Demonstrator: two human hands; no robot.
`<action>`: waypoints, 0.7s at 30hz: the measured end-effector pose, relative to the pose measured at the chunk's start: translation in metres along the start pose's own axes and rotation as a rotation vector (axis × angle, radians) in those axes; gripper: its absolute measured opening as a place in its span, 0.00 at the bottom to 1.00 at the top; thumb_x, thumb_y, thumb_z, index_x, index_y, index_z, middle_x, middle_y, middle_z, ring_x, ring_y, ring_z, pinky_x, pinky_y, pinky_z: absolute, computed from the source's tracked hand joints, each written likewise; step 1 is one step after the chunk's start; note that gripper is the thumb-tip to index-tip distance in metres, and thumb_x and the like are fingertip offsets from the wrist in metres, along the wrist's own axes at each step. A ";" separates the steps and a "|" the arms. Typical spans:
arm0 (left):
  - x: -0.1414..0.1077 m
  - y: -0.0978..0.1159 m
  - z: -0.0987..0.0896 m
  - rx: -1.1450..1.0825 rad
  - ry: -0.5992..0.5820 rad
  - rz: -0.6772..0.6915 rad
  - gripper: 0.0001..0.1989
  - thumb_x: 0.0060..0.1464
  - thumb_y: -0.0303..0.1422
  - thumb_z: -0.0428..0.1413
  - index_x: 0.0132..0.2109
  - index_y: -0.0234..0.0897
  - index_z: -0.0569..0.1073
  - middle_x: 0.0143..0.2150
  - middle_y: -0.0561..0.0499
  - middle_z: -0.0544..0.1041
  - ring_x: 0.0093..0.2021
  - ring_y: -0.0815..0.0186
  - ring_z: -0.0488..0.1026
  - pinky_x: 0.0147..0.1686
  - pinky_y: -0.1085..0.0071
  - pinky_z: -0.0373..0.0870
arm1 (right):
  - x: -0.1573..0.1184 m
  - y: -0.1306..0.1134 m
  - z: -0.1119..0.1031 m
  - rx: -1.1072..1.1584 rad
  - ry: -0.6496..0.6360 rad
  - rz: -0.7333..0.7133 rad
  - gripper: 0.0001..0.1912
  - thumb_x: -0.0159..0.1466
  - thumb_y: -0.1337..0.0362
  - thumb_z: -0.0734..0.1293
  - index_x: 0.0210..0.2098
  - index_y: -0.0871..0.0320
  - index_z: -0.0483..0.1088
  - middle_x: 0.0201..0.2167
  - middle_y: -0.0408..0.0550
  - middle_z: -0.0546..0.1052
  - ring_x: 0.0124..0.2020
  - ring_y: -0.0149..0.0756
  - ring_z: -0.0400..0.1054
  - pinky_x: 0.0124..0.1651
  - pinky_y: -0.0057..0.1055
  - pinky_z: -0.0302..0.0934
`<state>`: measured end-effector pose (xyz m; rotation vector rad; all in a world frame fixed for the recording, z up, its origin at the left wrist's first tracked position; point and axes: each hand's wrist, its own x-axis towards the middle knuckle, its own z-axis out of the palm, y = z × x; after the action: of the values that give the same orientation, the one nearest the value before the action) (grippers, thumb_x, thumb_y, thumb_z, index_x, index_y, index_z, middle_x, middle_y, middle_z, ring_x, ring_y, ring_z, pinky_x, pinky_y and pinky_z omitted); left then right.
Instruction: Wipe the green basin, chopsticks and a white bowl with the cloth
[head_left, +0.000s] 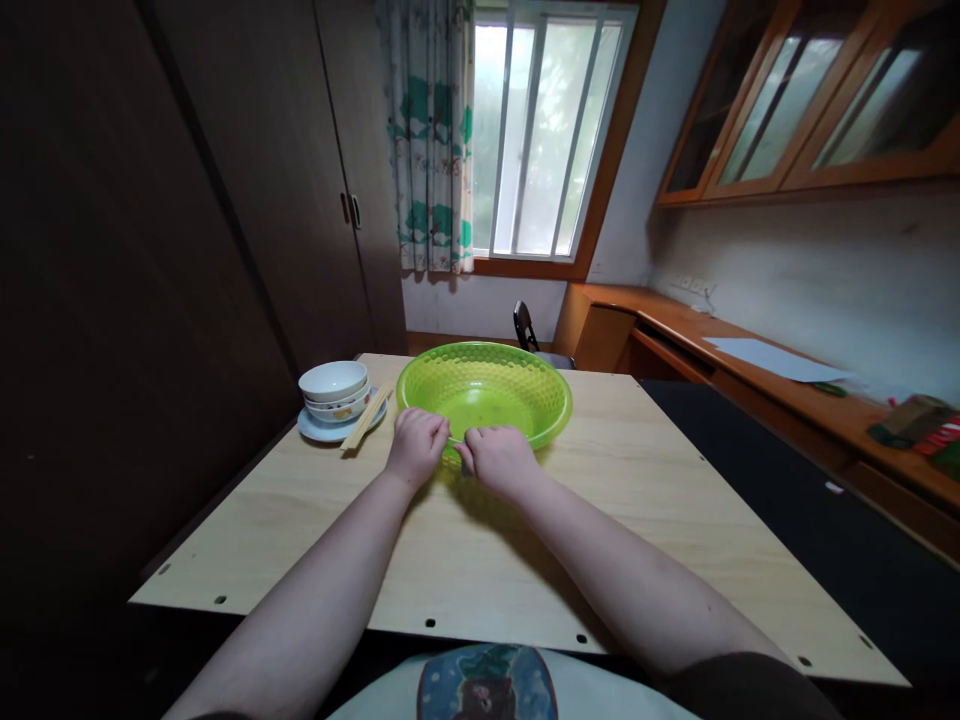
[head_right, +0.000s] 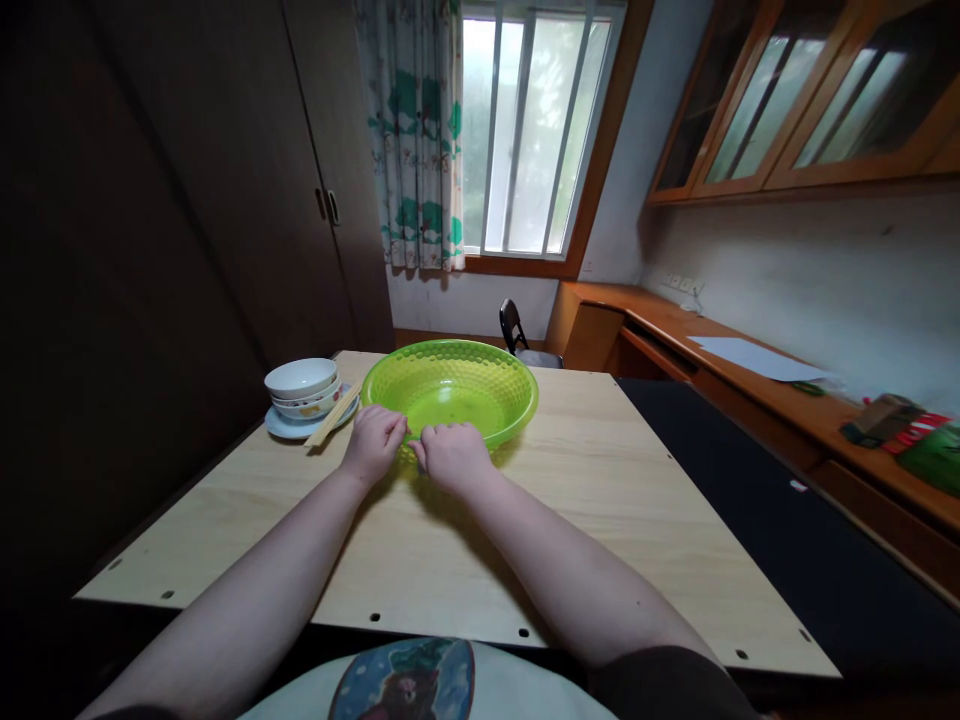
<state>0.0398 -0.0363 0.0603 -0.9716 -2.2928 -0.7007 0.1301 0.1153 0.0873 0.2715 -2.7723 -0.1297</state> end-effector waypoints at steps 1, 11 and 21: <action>0.000 0.000 0.000 -0.004 0.003 0.002 0.19 0.61 0.36 0.43 0.26 0.39 0.70 0.26 0.49 0.73 0.33 0.61 0.67 0.43 0.61 0.59 | -0.002 0.003 0.001 -0.002 0.017 -0.004 0.23 0.71 0.54 0.50 0.38 0.60 0.71 0.32 0.54 0.77 0.33 0.39 0.69 0.37 0.32 0.49; 0.000 0.003 -0.003 0.002 0.006 0.028 0.19 0.61 0.35 0.43 0.26 0.39 0.71 0.26 0.49 0.73 0.33 0.61 0.68 0.45 0.60 0.60 | -0.017 0.032 0.004 0.007 0.181 -0.007 0.20 0.69 0.57 0.55 0.30 0.59 0.73 0.27 0.50 0.76 0.31 0.37 0.64 0.40 0.34 0.48; -0.007 0.035 -0.001 0.038 -0.074 0.147 0.16 0.62 0.37 0.45 0.32 0.39 0.74 0.31 0.48 0.77 0.38 0.61 0.69 0.53 0.57 0.58 | -0.030 0.017 0.011 0.086 0.319 0.164 0.17 0.69 0.58 0.56 0.38 0.58 0.73 0.34 0.51 0.76 0.39 0.40 0.62 0.49 0.36 0.47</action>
<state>0.0707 -0.0192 0.0646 -1.1517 -2.2616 -0.5661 0.1507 0.1384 0.0689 0.0763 -2.4724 0.0686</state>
